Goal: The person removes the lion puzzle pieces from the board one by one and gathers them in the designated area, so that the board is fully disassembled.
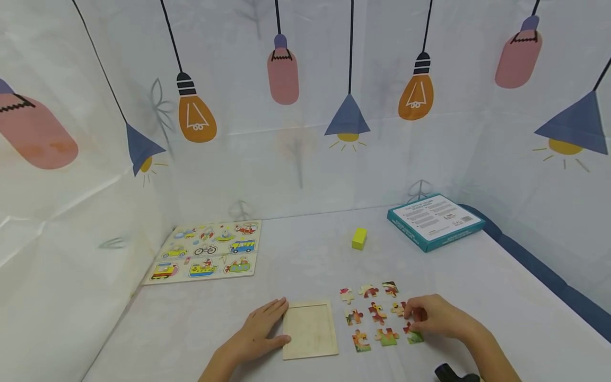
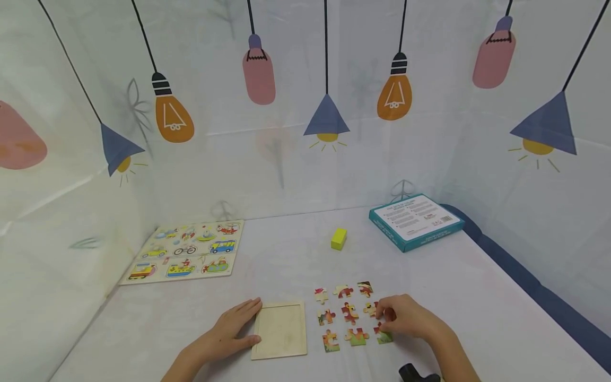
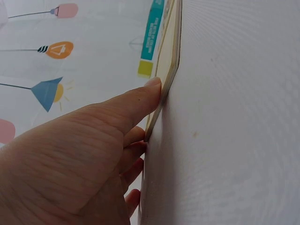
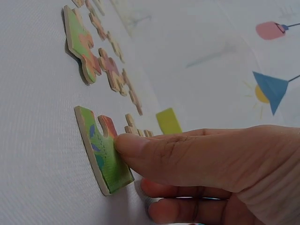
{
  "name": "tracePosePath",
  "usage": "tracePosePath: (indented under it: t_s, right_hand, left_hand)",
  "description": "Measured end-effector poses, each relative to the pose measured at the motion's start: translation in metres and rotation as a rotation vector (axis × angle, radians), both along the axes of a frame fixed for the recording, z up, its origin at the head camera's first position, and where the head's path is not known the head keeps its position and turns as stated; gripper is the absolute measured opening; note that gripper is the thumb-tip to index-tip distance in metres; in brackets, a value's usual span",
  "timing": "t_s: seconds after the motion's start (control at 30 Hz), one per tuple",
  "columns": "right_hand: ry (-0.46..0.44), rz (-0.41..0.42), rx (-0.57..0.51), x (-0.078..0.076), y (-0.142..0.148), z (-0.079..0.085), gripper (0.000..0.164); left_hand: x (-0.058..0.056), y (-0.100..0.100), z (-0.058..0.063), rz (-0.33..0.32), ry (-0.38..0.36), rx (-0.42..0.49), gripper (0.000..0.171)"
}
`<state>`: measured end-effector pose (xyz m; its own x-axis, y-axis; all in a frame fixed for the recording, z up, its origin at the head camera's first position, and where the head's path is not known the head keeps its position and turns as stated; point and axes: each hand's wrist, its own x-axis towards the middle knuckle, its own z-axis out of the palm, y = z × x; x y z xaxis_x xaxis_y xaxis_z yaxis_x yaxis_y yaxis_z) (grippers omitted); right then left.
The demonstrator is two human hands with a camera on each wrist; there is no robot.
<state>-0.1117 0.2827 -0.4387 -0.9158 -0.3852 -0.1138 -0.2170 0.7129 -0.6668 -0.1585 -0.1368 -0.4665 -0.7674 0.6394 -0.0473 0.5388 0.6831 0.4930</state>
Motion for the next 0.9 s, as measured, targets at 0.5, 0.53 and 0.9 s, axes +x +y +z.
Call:
tracePosePath:
  t_s: [0.5,0.53,0.9]
  right_hand:
    - [0.026,0.004,-0.007,-0.0020,-0.0024,-0.0048,0.011]
    - [0.035,0.008,-0.008,-0.0018,-0.0027,-0.0054,0.011]
    - [0.096,0.024,-0.017,-0.0027,-0.0054,-0.0084,0.013]
  left_hand:
    - [0.0035,0.0002,0.0004,0.001,0.002,0.008,0.078]
    - [0.0038,0.0002,0.0001,0.002,0.004,0.005,0.078]
    - [0.0052,0.0022,0.0012,0.020,0.004,-0.018,0.078]
